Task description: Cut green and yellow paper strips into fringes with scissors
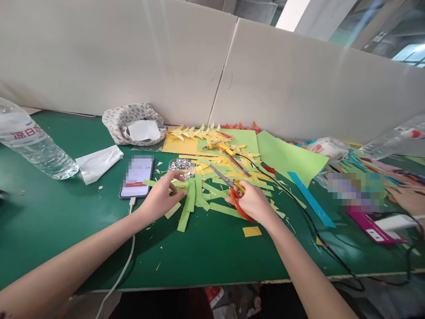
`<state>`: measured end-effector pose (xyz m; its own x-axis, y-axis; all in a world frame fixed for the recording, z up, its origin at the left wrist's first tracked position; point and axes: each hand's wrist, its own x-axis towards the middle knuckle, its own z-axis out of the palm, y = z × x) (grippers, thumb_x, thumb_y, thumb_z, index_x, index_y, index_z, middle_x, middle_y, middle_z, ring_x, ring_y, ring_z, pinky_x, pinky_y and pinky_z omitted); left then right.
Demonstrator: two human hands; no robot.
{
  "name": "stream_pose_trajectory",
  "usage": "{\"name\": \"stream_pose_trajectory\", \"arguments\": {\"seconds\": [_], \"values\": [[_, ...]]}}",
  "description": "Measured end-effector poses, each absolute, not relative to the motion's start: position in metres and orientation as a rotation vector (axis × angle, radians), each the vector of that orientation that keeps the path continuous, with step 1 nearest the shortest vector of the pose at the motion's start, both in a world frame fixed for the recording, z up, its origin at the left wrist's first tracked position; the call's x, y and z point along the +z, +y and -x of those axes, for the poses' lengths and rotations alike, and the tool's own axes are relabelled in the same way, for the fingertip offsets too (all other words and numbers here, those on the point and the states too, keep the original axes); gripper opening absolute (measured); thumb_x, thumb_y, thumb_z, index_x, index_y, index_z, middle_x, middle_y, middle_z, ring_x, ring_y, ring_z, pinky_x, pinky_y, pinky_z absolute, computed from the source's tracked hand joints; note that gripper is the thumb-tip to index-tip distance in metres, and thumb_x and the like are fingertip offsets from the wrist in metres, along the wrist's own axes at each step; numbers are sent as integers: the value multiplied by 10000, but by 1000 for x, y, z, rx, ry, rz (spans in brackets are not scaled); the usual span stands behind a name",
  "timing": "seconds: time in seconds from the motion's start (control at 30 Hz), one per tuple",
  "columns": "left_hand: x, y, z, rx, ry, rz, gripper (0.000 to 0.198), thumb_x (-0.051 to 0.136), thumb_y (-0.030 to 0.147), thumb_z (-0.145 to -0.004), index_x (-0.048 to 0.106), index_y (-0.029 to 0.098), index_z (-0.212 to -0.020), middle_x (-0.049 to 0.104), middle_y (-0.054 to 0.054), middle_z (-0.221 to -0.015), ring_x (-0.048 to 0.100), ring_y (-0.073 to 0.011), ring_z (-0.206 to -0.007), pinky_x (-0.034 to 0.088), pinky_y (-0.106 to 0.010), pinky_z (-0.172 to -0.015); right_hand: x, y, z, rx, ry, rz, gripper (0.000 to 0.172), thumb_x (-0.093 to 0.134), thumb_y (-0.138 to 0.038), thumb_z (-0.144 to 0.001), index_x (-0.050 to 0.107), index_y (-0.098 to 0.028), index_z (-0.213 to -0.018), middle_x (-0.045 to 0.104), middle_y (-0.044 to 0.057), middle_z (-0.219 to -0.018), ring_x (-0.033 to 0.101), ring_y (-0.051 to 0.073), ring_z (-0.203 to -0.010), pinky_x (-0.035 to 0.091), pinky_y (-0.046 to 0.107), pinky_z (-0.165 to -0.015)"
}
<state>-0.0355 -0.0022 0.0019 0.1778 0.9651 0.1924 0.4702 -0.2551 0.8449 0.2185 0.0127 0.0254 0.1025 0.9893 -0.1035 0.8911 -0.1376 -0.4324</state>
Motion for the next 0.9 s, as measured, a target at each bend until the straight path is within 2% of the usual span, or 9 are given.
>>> {"name": "stream_pose_trajectory", "arguments": {"seconds": [0.1, 0.17, 0.27, 0.4, 0.5, 0.57, 0.67, 0.8, 0.9], "values": [[4, -3, 35, 1095, 1301, -1940, 191, 451, 129, -768, 599, 216, -852, 622, -32, -928, 562, -134, -714, 398, -225, -500, 20, 15, -221, 522, -1930, 2123, 194, 621, -302, -631, 531, -223, -784, 620, 26, -747, 565, 171, -628, 316, 227, -465], [5, -5, 34, 1076, 1228, -1985, 223, 434, 106, -768, 624, 208, -710, 640, -26, -839, 577, -148, -770, 386, -216, -497, 17, 16, -222, 592, -1917, 2085, 160, 605, -294, -660, 540, -220, -787, 625, 29, -739, 569, 165, -628, 321, 223, -479], [6, -8, 30, 1031, 1189, -1933, 232, 432, 139, -793, 650, 219, -804, 657, -24, -855, 592, -152, -784, 403, -215, -508, 14, 18, -222, 701, -1868, 2034, 193, 617, -279, -659, 557, -216, -831, 637, 32, -753, 577, 161, -646, 342, 222, -506], [7, -13, 26, 918, 1128, -1823, 245, 424, 227, -838, 586, 222, -1022, 679, -25, -825, 606, -150, -715, 430, -236, -538, 18, 18, -220, 799, -1693, 1985, 369, 675, -236, -578, 548, -208, -924, 647, 42, -831, 590, 176, -690, 390, 248, -553], [8, -15, 24, 857, 1080, -1739, 224, 453, 280, -839, 572, 214, -1017, 684, -33, -793, 618, -163, -729, 446, -252, -579, 26, 15, -214, 808, -1534, 1855, 282, 674, -243, -570, 539, -201, -815, 627, 23, -761, 583, 179, -670, 428, 289, -610], [10, -17, 22, 832, 1009, -1645, 198, 482, 304, -828, 587, 208, -965, 678, -49, -852, 624, -174, -795, 462, -261, -625, 32, 13, -209, 796, -1398, 1682, 244, 683, -257, -566, 508, -200, -725, 601, 8, -743, 581, 172, -704, 445, 305, -684], [14, -21, 20, 786, 824, -1459, 209, 527, 291, -807, 592, 213, -990, 626, -71, -1054, 581, -192, -982, 475, -285, -748, 36, 6, -198, 923, -1231, 1408, 303, 715, -235, -538, 464, -206, -705, 578, -8, -747, 577, 161, -743, 448, 326, -769], [15, -25, 17, 742, 640, -1293, 323, 558, 232, -792, 559, 263, -1113, 532, -50, -1230, 478, -201, -1150, 449, -308, -866, 32, -9, -181, 1181, -1213, 1209, 308, 705, -194, -567, 430, -215, -704, 559, -32, -743, 562, 133, -728, 453, 312, -768], [14, -23, 17, 771, 691, -1276, 309, 555, 250, -799, 586, 260, -1106, 572, -36, -1199, 506, -199, -1114, 445, -307, -872, 26, -20, -170, 1291, -1279, 1257, 272, 699, -209, -583, 454, -208, -702, 546, -24, -754, 553, 138, -726, 458, 308, -726]]}}
